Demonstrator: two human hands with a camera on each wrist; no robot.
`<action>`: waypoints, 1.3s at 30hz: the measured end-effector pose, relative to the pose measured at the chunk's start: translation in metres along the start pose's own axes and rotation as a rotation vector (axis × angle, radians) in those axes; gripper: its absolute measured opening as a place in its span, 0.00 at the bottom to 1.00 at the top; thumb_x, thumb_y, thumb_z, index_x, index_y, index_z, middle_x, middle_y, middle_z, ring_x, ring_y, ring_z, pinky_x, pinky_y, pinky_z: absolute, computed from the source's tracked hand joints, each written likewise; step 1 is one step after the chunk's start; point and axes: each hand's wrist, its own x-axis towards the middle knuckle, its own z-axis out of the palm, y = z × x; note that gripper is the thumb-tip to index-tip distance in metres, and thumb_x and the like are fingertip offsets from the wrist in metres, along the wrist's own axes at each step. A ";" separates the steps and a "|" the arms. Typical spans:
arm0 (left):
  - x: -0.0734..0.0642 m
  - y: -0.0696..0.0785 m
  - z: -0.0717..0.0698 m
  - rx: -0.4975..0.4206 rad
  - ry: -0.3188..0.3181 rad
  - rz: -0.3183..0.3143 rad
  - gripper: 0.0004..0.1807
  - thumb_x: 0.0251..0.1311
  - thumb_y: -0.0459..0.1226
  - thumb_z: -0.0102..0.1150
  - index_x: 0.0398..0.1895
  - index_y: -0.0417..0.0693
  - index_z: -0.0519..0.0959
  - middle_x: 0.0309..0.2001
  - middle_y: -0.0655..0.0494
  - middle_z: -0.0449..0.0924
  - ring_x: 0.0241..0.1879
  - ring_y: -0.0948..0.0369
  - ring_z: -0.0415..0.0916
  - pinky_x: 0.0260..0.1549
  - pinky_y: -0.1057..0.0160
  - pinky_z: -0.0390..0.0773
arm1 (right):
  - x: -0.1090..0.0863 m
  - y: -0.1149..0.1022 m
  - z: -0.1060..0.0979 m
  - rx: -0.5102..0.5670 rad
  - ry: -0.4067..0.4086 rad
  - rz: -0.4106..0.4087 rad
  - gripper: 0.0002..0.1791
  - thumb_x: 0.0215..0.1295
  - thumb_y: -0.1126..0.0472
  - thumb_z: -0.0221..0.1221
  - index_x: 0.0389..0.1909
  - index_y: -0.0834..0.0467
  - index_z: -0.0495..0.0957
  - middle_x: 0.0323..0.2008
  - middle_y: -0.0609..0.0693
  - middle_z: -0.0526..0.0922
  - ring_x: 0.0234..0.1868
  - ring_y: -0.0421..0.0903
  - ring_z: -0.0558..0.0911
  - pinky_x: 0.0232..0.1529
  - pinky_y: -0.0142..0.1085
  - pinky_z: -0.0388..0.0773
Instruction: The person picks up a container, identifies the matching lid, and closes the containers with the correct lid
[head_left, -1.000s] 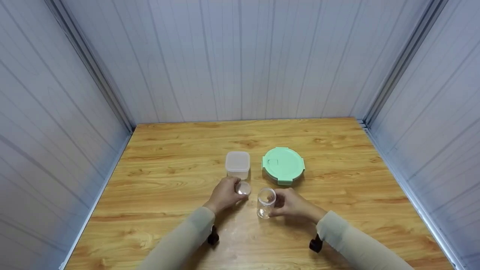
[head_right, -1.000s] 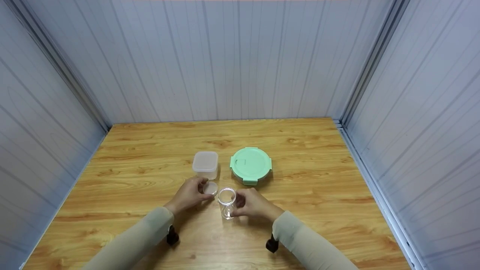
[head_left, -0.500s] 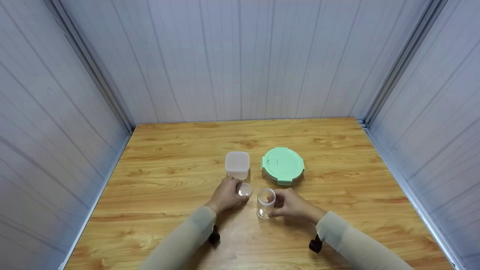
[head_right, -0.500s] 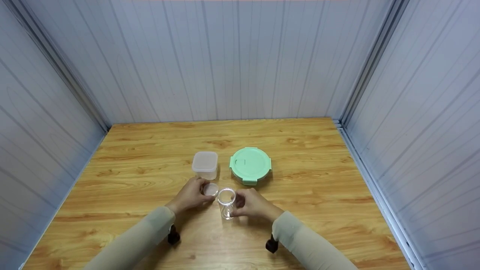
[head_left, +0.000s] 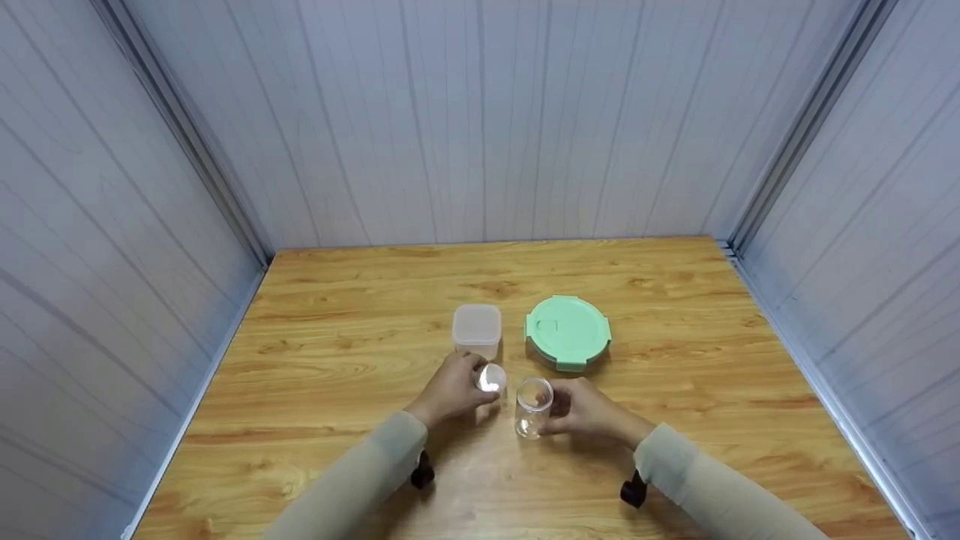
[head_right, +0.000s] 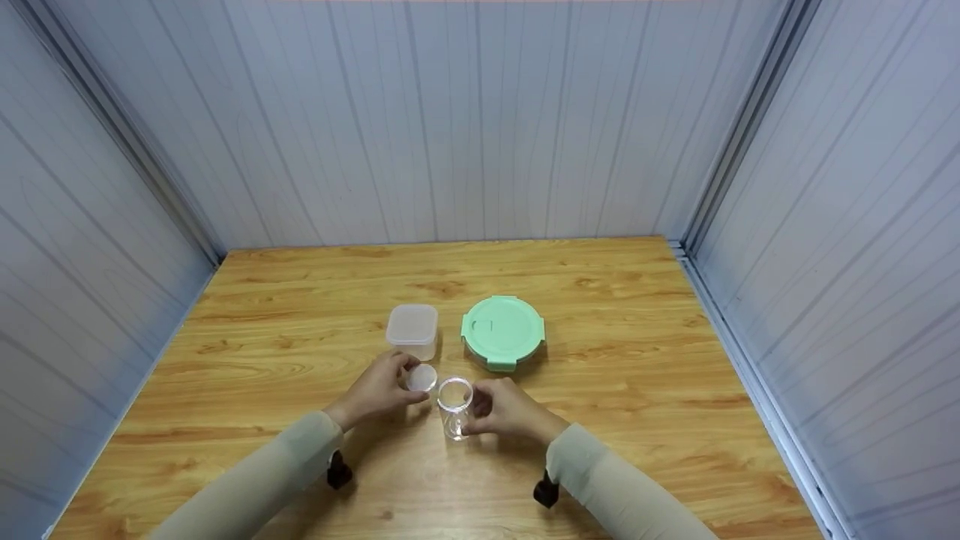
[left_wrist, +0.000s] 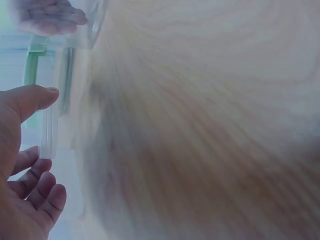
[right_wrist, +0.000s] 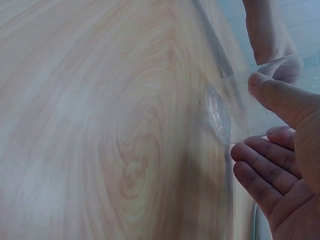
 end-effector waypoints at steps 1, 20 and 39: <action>-0.001 0.001 -0.002 -0.003 -0.004 0.002 0.27 0.55 0.39 0.83 0.52 0.33 0.83 0.50 0.45 0.81 0.49 0.52 0.78 0.56 0.46 0.82 | 0.000 0.000 0.000 -0.001 0.003 -0.001 0.26 0.58 0.61 0.81 0.56 0.63 0.85 0.49 0.54 0.92 0.47 0.37 0.86 0.51 0.29 0.83; -0.003 0.024 -0.026 -0.015 0.041 0.093 0.25 0.53 0.39 0.82 0.51 0.37 0.85 0.48 0.47 0.84 0.50 0.53 0.79 0.55 0.48 0.82 | -0.001 -0.002 0.001 0.013 0.005 0.016 0.23 0.59 0.61 0.81 0.54 0.58 0.86 0.46 0.49 0.91 0.45 0.42 0.86 0.47 0.30 0.82; -0.004 0.051 -0.042 -0.052 0.062 0.095 0.29 0.53 0.39 0.78 0.58 0.36 0.84 0.50 0.47 0.82 0.46 0.51 0.76 0.45 0.57 0.78 | -0.002 -0.001 0.001 0.000 0.008 0.002 0.25 0.59 0.60 0.81 0.56 0.60 0.86 0.49 0.53 0.92 0.48 0.39 0.87 0.53 0.31 0.84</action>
